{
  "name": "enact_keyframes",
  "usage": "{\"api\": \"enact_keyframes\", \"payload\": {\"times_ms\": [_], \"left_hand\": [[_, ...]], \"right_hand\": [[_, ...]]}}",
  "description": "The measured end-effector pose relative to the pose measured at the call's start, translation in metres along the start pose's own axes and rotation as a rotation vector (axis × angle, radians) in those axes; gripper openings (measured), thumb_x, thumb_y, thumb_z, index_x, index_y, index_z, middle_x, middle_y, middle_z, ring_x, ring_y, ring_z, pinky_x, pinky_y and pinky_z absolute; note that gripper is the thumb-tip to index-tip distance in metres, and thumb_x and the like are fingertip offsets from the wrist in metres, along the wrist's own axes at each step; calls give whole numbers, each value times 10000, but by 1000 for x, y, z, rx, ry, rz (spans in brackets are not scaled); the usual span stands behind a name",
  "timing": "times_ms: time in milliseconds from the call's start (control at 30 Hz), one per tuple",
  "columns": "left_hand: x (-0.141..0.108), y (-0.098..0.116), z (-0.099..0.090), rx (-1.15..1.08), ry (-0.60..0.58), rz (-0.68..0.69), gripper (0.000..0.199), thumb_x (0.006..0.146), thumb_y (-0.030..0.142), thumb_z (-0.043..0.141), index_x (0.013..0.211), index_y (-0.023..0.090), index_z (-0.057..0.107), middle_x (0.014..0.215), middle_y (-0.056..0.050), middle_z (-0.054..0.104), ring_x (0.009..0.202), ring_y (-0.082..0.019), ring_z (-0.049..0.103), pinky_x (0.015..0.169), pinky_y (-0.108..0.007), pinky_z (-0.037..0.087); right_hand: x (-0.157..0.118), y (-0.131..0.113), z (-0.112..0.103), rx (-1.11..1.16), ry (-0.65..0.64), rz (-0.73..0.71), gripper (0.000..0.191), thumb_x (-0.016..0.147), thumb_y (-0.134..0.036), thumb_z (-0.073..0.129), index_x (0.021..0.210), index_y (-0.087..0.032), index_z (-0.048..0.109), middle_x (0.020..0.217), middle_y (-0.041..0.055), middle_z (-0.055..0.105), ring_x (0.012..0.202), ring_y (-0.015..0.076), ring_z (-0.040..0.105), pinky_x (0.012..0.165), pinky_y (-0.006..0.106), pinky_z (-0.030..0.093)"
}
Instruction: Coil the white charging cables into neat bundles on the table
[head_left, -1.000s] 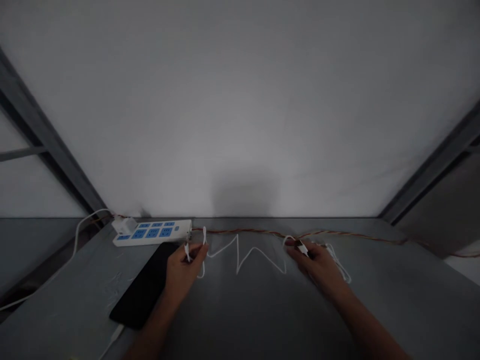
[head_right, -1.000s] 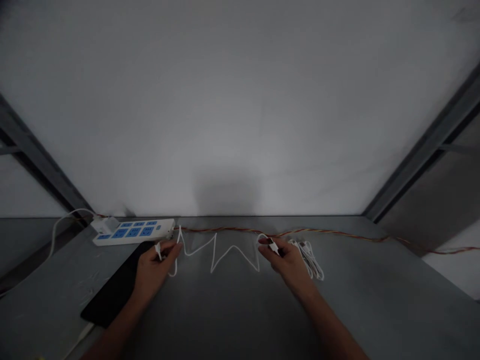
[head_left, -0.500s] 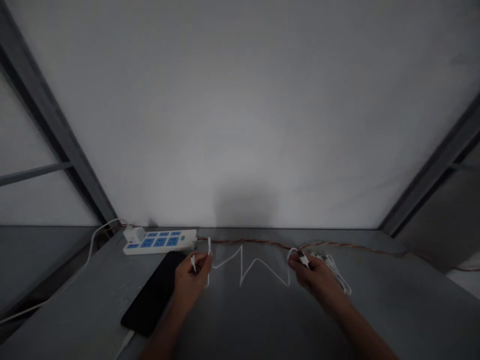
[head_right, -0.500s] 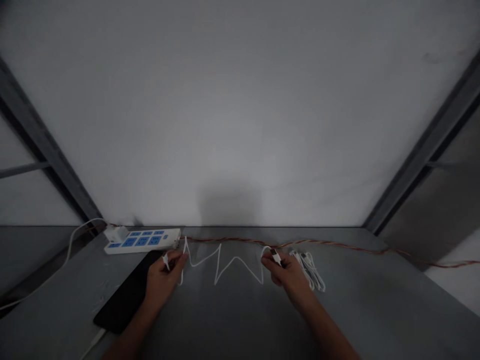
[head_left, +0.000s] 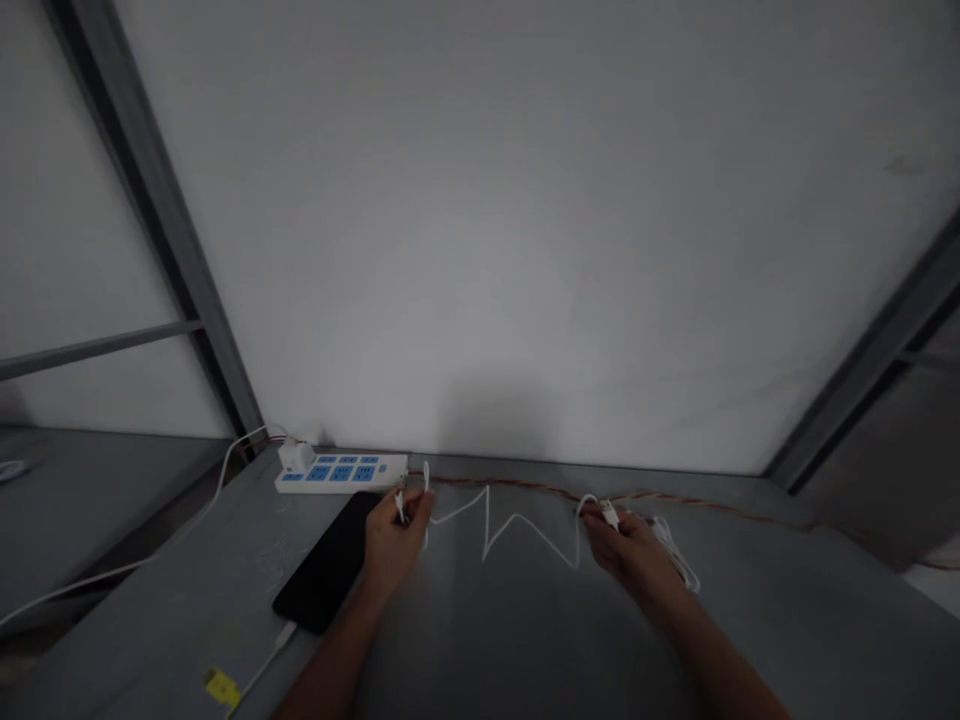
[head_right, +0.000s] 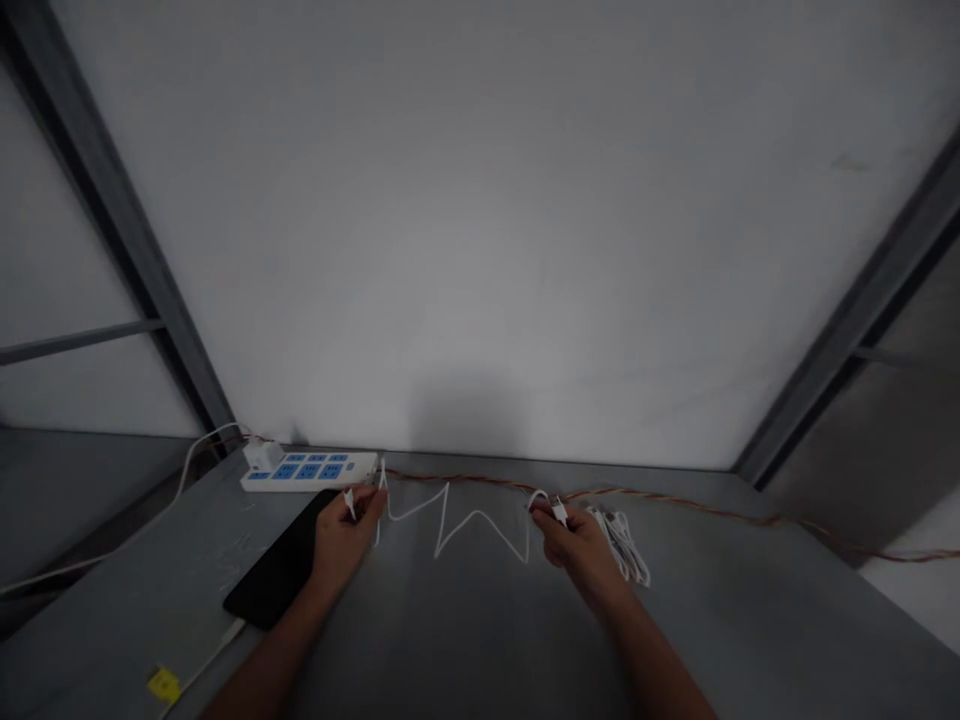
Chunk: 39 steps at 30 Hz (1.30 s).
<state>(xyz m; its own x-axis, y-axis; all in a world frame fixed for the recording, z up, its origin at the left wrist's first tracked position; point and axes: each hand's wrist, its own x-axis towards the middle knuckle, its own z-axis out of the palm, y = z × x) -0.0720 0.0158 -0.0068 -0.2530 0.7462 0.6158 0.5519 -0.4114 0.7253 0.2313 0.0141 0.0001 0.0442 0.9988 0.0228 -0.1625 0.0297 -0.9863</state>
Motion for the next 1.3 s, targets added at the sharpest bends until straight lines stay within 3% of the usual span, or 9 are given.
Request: {"api": "enact_keyframes", "payload": {"times_ms": [367,533,633,767,1000,1167,1300], "left_hand": [[4,1,-4,47,171,-7,246,842,410,573,753,193,648,709,-12,619,634,-161,568,651,-272,468],[4,3,-4,39,249,-29,212,846,411,584,811,206,626,976,-67,669,902,-210,643,811,-298,486],[5,5,-3,5,226,-78,243,869,430,558,938,205,620,1048,-75,657,944,-212,638,833,-303,482],[3,5,-2,-39,176,-144,351,875,469,544,1086,192,591,895,-49,662,821,-205,644,744,-300,495],[4,2,-3,9,197,-107,263,881,445,542,861,196,624,1094,-90,640,939,-211,624,810,-306,476],[3,-5,-2,-8,150,-160,323,888,487,517,931,183,617,1140,-106,632,885,-208,627,699,-287,479],[4,-12,2,-9,126,-165,362,864,512,528,938,177,641,1060,-97,674,924,-234,636,800,-323,486]], "right_hand": [[7,11,-4,123,41,20,457,539,-502,861,754,-178,620,504,-96,268,425,52,223,431,196,205],[3,3,-1,142,60,32,438,537,-485,867,716,-186,600,495,-99,256,425,54,225,435,192,194],[2,1,0,152,74,18,426,537,-470,870,730,-188,616,492,-97,281,421,55,235,435,196,217],[3,4,0,124,74,-9,434,542,-485,855,762,-187,628,483,-97,279,415,64,237,421,207,220],[5,9,-3,95,82,-11,448,574,-509,845,791,-178,637,491,-90,278,416,68,259,406,208,227],[7,7,-5,139,55,-46,444,630,-529,830,656,-177,562,494,-93,256,416,56,223,396,203,199],[10,4,-7,221,75,-55,428,636,-513,838,669,-162,596,495,-98,262,401,46,212,381,208,171]]}}
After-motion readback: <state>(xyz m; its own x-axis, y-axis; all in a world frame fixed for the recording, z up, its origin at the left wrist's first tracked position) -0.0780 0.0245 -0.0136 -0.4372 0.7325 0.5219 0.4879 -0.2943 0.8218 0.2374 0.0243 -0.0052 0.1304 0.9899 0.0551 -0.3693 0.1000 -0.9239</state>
